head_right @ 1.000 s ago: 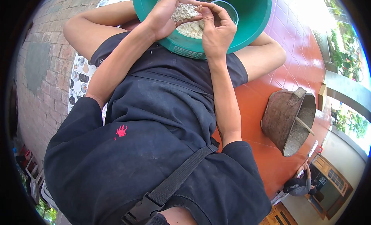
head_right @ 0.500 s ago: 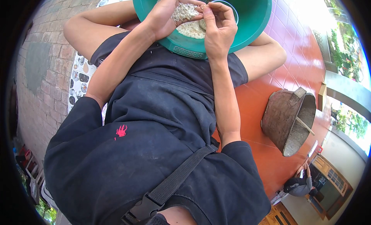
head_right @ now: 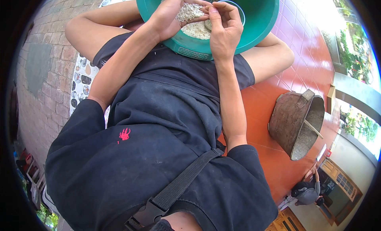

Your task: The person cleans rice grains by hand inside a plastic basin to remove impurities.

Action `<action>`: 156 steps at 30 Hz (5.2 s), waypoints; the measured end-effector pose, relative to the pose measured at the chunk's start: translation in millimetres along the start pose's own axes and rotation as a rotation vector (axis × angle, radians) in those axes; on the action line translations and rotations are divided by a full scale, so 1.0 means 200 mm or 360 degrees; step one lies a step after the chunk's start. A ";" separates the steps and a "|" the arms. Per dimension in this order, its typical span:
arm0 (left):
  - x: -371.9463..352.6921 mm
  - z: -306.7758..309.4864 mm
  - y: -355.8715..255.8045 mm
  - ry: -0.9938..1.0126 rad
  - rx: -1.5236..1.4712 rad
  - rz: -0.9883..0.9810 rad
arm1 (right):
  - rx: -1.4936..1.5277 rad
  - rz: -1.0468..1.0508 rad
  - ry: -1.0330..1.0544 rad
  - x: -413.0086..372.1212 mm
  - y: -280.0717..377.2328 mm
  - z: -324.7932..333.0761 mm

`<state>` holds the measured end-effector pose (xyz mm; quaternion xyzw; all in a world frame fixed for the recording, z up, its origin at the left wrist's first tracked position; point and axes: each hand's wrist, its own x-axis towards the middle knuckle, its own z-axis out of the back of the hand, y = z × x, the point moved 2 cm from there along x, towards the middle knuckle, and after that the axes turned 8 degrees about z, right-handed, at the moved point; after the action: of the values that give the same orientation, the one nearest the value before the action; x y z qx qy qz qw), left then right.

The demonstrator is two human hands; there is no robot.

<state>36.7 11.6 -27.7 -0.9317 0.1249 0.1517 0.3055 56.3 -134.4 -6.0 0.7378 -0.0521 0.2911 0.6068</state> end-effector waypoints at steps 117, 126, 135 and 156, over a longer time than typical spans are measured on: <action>0.04 0.05 0.00 0.0254 -0.0126 -0.0051 | -0.1299 0.0906 0.0292 0.03 0.07 -0.02; 0.00 0.03 -0.01 -0.0014 -0.0027 0.0081 | -0.1252 0.0906 0.0777 -0.02 0.09 -0.11; -0.02 0.01 -0.02 -0.0061 -0.0045 0.0040 | -0.1343 0.0975 0.0824 -0.02 0.04 -0.09; 0.02 0.04 0.00 0.0005 -0.0015 -0.0013 | -0.1413 0.0967 0.0730 -0.03 0.01 -0.10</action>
<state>38.1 15.8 -35.6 -0.9338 0.1208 0.1498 0.3015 42.6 -117.9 -5.7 0.2830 -0.2458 0.5546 0.7429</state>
